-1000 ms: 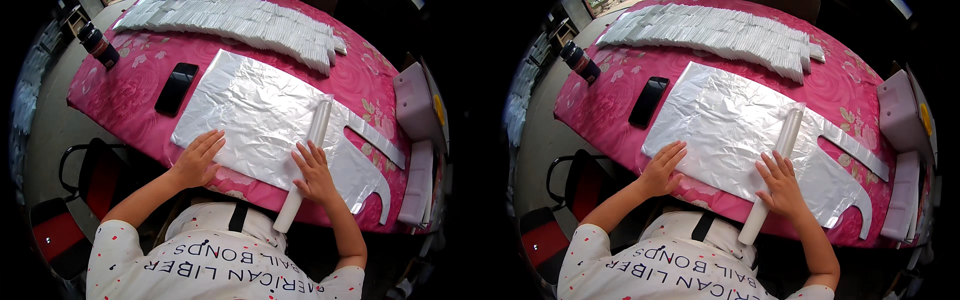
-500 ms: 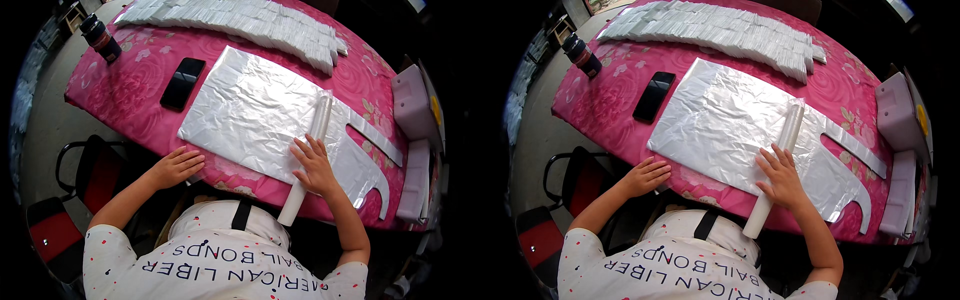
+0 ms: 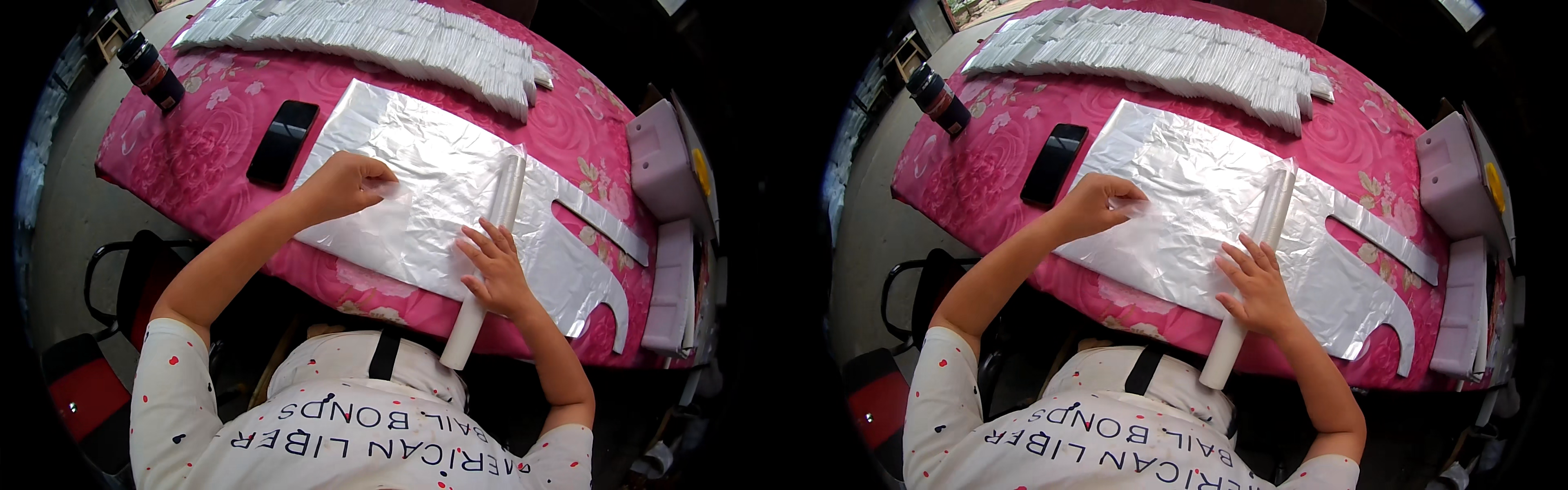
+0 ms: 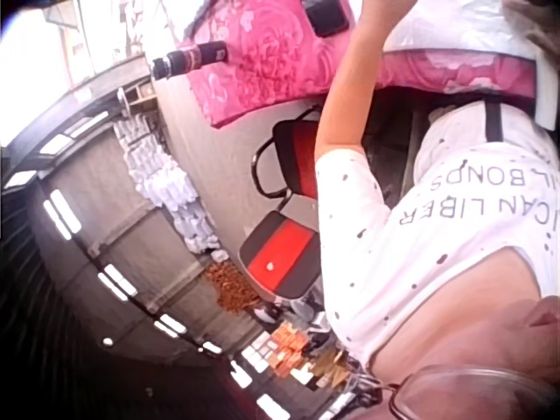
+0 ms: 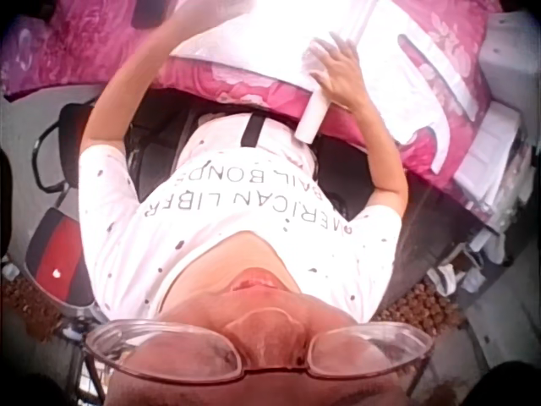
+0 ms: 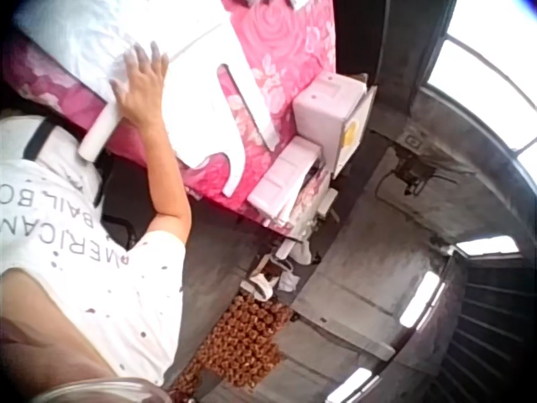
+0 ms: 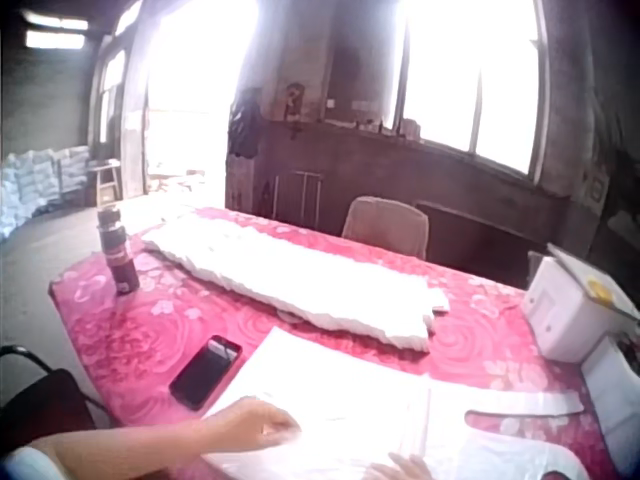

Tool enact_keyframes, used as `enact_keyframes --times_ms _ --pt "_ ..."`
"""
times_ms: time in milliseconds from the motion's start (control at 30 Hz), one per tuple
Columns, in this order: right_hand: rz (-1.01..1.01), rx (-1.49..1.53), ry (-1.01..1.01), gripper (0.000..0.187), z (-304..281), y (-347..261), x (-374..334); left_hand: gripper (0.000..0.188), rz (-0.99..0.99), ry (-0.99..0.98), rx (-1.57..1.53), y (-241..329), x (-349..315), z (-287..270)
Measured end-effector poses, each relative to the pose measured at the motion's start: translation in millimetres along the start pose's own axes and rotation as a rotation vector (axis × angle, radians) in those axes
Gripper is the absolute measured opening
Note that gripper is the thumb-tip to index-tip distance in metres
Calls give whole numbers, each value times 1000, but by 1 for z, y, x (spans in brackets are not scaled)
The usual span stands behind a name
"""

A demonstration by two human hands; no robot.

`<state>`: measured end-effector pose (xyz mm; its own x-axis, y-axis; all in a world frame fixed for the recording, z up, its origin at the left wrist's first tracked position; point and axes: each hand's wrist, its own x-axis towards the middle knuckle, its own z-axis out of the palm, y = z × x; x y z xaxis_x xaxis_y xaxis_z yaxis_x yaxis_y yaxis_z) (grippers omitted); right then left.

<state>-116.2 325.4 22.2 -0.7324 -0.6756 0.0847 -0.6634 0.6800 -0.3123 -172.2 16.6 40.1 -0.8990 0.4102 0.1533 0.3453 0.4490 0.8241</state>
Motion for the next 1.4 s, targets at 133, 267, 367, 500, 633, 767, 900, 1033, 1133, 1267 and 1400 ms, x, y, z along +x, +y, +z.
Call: enact_keyframes --times_ms 133,267,367,500,633,767,900,1033,1133,1267,1400 --pt "64 135 204 55 10 1 -7 36 -218 26 353 -14 63 18" --pt "48 116 277 60 13 3 -31 43 -33 578 408 -25 71 33" --pt "52 102 269 61 15 7 -54 33 245 533 286 -12 50 24" --pt "47 109 219 63 16 11 -66 43 403 83 426 2 8 41" --pt "-2 121 149 67 17 12 -59 56 354 -182 532 -14 -14 60" --pt "-55 119 15 70 15 -9 -19 55 319 -7 374 -9 -20 44" --pt "-366 138 -118 68 22 -55 54 51 212 140 273 -7 -33 17" --pt "-689 491 -158 67 38 -108 81 53 106 215 187 -18 -71 -3" --pt "-596 557 -1 58 21 -91 89 56 23 253 107 -20 -110 -13" --pt "-304 360 157 51 20 -30 103 54 -116 275 73 -25 -158 -13" --pt "-265 76 54 56 40 -15 128 52 -161 247 45 -17 -175 -7"
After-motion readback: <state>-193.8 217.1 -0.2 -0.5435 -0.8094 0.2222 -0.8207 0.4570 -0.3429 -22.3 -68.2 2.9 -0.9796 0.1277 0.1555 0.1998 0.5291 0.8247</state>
